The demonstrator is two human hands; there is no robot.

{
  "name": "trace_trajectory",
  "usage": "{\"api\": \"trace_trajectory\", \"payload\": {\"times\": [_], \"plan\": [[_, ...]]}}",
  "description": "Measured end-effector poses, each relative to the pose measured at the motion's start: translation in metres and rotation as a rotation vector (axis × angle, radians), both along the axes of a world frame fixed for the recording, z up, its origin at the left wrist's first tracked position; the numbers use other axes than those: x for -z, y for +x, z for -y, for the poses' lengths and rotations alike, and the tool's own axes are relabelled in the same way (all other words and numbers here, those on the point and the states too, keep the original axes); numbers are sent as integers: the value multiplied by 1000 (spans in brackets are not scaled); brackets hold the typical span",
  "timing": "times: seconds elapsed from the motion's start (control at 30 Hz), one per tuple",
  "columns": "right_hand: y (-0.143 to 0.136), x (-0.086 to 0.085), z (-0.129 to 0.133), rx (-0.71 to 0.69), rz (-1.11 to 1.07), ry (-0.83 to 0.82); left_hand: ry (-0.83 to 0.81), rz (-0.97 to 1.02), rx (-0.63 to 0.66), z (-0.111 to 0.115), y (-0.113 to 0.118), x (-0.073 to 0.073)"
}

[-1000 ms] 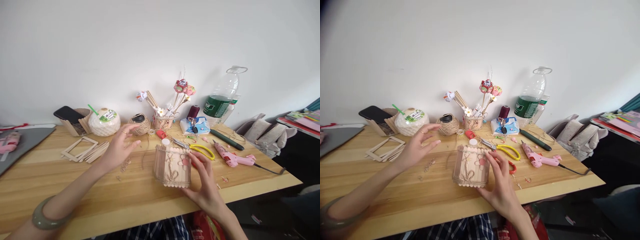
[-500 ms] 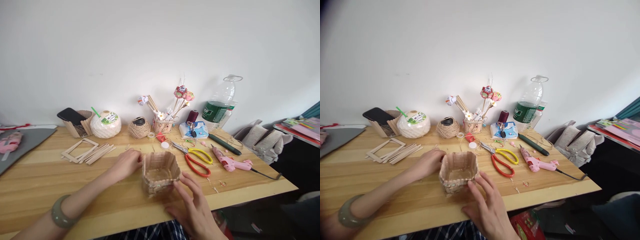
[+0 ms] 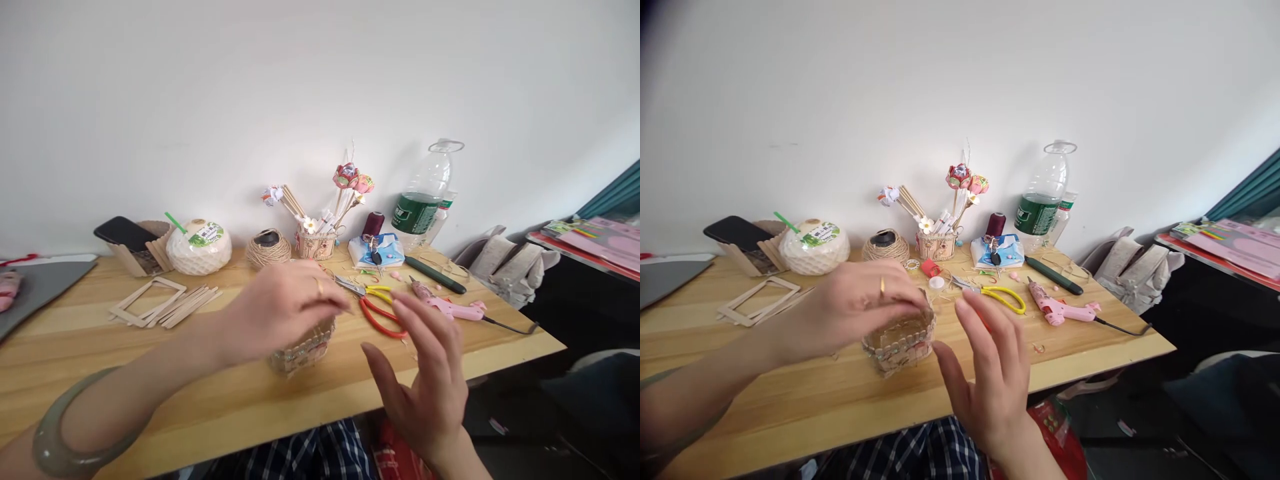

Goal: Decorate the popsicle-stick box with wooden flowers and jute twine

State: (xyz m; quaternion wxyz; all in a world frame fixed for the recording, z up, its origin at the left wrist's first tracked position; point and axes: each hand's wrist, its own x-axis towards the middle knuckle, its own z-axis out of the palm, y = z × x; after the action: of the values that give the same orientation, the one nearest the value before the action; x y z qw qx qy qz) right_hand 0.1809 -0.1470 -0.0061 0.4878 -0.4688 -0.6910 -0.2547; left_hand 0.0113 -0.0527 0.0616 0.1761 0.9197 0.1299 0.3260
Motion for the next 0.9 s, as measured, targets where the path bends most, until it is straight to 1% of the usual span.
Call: {"api": "trace_trajectory", "payload": {"times": [0.03, 0.07, 0.13, 0.23, 0.3, 0.33, 0.4, 0.47, 0.53, 0.63, 0.7, 0.77, 0.83, 0.9], "plan": [[-3, -8, 0, 25, 32, 19, 44, 1, 62, 7, 5, -3], [-6, -14, 0, 29, 56, 14, 69, -8, 77, 13, 9, -4], [-9, -19, 2, 36, 61, -17, 89, 13, 84, 18, 12, -4], [-8, -14, 8, -7, -17, -122, 35, 52, 6, 18, 9, 0], [-5, -10, 10, -102, -94, -245, -20, 63, -54, 16, 7, 3], [-4, -9, 11, -141, -142, -300, -34, 59, -56, 16, 6, 4], [-3, -9, 11, -184, -241, -365, -16, 49, 4, 17, 7, 6], [-4, -11, 12, -170, -309, -399, 20, 35, 66, 19, 9, 6], [-5, -13, 13, -139, -308, -415, 25, 25, 71, 21, 11, 6], [-2, -12, 17, -54, -230, -384, -37, -5, 10, 21, 11, 5], [4, -10, 21, 31, -183, -338, -97, -42, -67, 18, 10, 5], [11, -6, 24, 156, -161, -286, -169, -117, -173, 14, 9, 8], [18, -4, 27, 276, -173, -236, -239, -231, -283, 8, 9, 14], [22, -3, 29, 343, -206, -184, -271, -375, -325, 4, 8, 21]]}}
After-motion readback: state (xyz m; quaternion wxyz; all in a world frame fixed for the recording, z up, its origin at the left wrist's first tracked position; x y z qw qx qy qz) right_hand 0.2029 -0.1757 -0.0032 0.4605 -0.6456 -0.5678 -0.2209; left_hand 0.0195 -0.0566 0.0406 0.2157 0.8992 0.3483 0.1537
